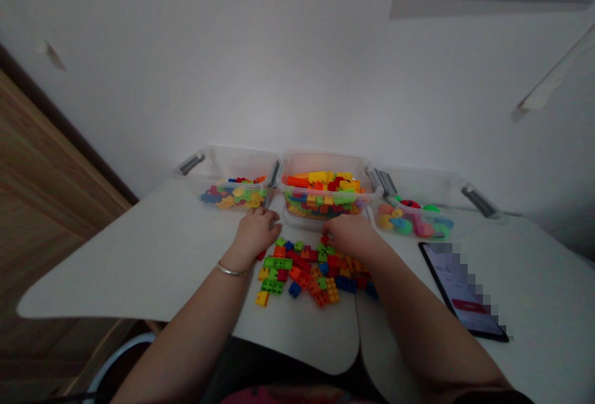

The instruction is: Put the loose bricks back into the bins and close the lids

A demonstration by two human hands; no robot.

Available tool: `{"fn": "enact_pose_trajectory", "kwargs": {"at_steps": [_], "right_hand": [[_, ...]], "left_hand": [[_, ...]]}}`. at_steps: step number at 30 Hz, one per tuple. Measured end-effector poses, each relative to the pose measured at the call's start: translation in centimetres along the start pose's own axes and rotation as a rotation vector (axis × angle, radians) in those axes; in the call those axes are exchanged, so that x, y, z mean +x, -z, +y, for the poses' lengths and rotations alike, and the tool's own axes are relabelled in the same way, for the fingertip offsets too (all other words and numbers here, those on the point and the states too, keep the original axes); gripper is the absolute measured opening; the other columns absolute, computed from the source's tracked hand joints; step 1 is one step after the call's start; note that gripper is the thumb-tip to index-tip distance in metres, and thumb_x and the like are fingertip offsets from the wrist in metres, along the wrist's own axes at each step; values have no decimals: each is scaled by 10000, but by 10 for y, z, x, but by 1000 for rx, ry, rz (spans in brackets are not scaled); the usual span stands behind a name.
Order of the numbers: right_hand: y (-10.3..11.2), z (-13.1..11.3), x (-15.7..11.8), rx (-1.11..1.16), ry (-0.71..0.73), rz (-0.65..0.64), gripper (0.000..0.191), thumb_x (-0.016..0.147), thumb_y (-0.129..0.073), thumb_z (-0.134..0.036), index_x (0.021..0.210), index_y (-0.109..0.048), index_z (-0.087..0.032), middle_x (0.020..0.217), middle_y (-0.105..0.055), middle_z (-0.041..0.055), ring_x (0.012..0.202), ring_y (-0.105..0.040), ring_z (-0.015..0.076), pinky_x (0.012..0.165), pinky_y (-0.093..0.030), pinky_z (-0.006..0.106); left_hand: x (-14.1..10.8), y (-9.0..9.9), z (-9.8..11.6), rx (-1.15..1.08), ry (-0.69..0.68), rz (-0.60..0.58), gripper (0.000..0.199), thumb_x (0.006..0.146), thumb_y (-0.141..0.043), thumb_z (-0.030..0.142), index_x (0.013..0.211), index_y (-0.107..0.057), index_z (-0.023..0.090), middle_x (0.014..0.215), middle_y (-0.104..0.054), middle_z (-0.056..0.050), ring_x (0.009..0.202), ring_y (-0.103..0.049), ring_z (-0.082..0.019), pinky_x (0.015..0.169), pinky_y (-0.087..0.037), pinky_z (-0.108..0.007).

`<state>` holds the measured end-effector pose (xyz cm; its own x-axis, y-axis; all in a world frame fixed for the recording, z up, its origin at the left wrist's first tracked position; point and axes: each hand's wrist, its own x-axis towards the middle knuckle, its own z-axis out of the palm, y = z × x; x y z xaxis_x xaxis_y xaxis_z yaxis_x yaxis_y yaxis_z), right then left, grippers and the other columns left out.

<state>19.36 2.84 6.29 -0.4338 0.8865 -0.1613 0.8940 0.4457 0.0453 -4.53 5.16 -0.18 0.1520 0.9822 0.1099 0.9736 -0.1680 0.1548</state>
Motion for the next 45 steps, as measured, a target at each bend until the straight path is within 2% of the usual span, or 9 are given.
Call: {"fn": "enact_pose_trajectory", "kwargs": {"at_steps": [12, 19, 22, 25, 29, 32, 38, 45], "right_hand": [[1, -5, 2, -26, -11, 2, 288, 874, -549, -187, 1064, -766, -191, 1043, -768, 147, 963, -729, 306, 746, -557, 370], [24, -13, -18, 9, 22, 161, 235, 912, -564, -295, 1051, -744, -233, 1002, -777, 89, 906, -727, 260, 717, -520, 325], [31, -11, -26, 115, 43, 358, 249, 916, -568, -333, 1096, -731, -277, 969, -773, 40, 859, -705, 217, 689, -479, 289], [32, -3, -29, 226, 8, 696, 261, 912, -560, -312, 1109, -721, -255, 903, -740, 39, 822, -659, 195, 730, -460, 297], [29, 17, -25, 245, -105, 1135, 235, 895, -577, -339, 1045, -723, -233, 957, -675, 78, 954, -600, 244, 889, -431, 394], [24, 33, -20, 266, -226, 1278, 242, 892, -571, -358, 1055, -707, -241, 1076, -626, 101, 1052, -557, 271, 953, -396, 455], [8, 55, 1, 363, -330, 1296, 198, 862, -596, -345, 993, -695, -236, 1183, -597, 113, 1139, -518, 281, 1010, -364, 498], [-12, 62, 21, 317, -360, 1175, 232, 854, -600, -395, 979, -735, -255, 1258, -592, 119, 1191, -495, 303, 1054, -329, 546]], "left_hand": [[0, -1, 0, 6, 3, 4, 353, 911, -524, 378, 1160, -704, 205, 1179, -663, -123, 1168, -576, -290, 1010, -458, -394], [1, -1, 0, 9, 10, 0, 355, 909, -530, 390, 1160, -706, 210, 1182, -664, -123, 1183, -572, -289, 1024, -453, -393], [1, -2, -1, 17, 10, 6, 356, 909, -528, 395, 1155, -707, 209, 1173, -666, -123, 1177, -574, -295, 1017, -457, -396], [1, -2, -1, 19, 4, 7, 351, 910, -523, 387, 1152, -707, 212, 1175, -667, -123, 1167, -576, -298, 1013, -459, -402], [0, -1, 0, 24, 7, 1, 349, 904, -527, 376, 1156, -706, 213, 1184, -666, -117, 1172, -572, -294, 1021, -454, -395], [0, 0, 1, 24, 11, 0, 348, 903, -527, 378, 1152, -706, 213, 1182, -666, -113, 1178, -568, -295, 1029, -451, -394], [1, 0, 1, 28, 10, -8, 347, 900, -532, 369, 1154, -708, 211, 1178, -667, -120, 1183, -572, -291, 1031, -450, -393], [1, -2, -1, 25, 0, 10, 348, 903, -527, 375, 1145, -712, 208, 1170, -670, -126, 1160, -580, -306, 1019, -458, -410]]}}
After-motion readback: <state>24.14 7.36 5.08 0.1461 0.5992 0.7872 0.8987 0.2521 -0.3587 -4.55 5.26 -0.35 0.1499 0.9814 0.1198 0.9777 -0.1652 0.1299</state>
